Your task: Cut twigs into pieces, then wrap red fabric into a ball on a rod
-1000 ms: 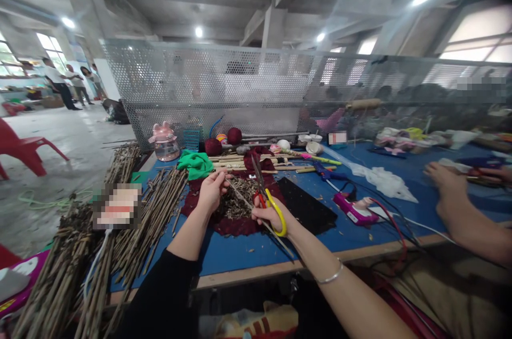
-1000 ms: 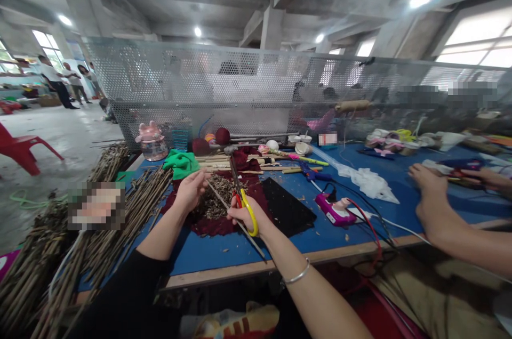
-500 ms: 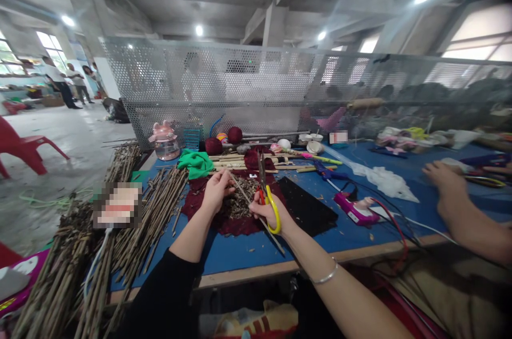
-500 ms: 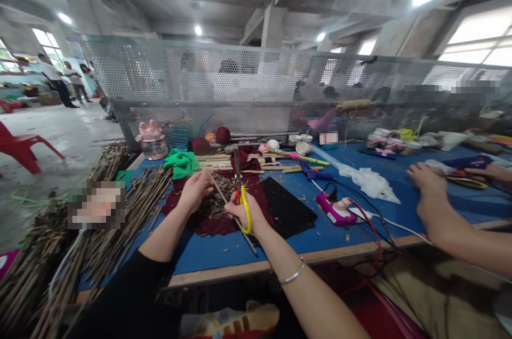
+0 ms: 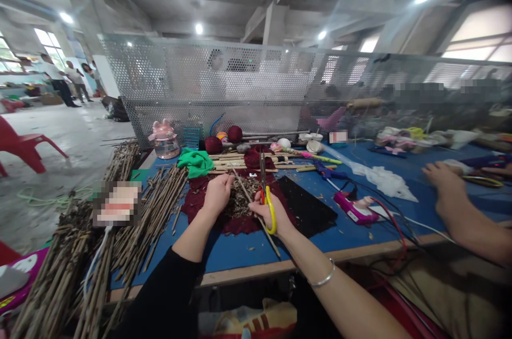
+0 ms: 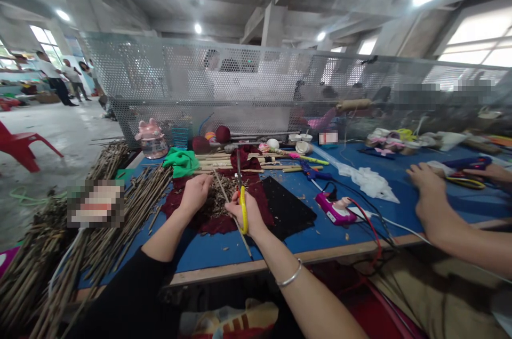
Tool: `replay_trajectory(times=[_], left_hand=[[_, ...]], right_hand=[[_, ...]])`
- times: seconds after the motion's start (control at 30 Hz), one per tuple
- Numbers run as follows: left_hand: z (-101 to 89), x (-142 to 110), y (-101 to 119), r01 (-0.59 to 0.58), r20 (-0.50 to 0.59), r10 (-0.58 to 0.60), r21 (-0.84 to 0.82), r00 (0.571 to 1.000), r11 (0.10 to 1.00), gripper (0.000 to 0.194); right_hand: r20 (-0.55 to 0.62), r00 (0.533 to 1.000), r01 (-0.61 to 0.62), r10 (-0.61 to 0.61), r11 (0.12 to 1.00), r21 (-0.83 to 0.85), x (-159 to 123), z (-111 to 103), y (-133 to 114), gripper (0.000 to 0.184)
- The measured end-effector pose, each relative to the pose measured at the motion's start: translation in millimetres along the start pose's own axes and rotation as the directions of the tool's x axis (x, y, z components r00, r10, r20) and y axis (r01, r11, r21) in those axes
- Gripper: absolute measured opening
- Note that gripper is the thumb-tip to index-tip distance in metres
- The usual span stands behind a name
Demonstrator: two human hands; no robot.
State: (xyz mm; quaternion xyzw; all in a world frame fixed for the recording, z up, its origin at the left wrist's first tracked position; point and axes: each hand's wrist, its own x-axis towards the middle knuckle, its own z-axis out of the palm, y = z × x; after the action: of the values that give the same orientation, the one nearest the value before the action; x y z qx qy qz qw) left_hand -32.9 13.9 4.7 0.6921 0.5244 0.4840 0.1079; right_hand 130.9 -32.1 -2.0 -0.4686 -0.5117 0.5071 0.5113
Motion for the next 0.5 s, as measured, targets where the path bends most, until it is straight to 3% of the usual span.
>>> replay_trajectory(times=[0.13, 0.23, 0.3, 0.37, 0.43, 0.5], left_hand=[[-2.9, 3, 0, 0.109, 0.019, -0.107, -0.173, 0.994, 0.979, 0.033], [-5.4, 4, 2, 0.076, -0.077, -0.097, -0.239, 0.992, 0.968, 0.04], [-4.7, 4, 6, 0.132, -0.095, -0.165, -0.285, 0.982, 0.949, 0.041], [-1.4, 2, 10, 0.29, 0.047, -0.299, -0.419, 0.953, 0.86, 0.043], [3.2, 0, 14, 0.46, 0.272, -0.372, -0.565, 0.888, 0.685, 0.042], [6.8, -1, 16, 0.551, 0.402, -0.38, -0.661, 0.833, 0.51, 0.04]], right_hand=[[-0.113, 0.993, -0.028, 0.037, 0.996, 0.081, 4, -6, -2, 0.037], [-0.151, 0.986, -0.05, 0.064, 0.994, 0.095, 4, -11, -6, 0.038], [-0.151, 0.988, -0.022, 0.032, 0.997, 0.067, 2, -12, -7, 0.037], [-0.111, 0.994, -0.001, -0.001, 1.0, -0.018, -3, -10, -8, 0.034], [-0.026, 1.0, 0.002, -0.005, 0.992, -0.125, -9, -6, -7, 0.031], [0.069, 0.998, 0.024, -0.01, 0.978, -0.207, -11, -3, -6, 0.029]])
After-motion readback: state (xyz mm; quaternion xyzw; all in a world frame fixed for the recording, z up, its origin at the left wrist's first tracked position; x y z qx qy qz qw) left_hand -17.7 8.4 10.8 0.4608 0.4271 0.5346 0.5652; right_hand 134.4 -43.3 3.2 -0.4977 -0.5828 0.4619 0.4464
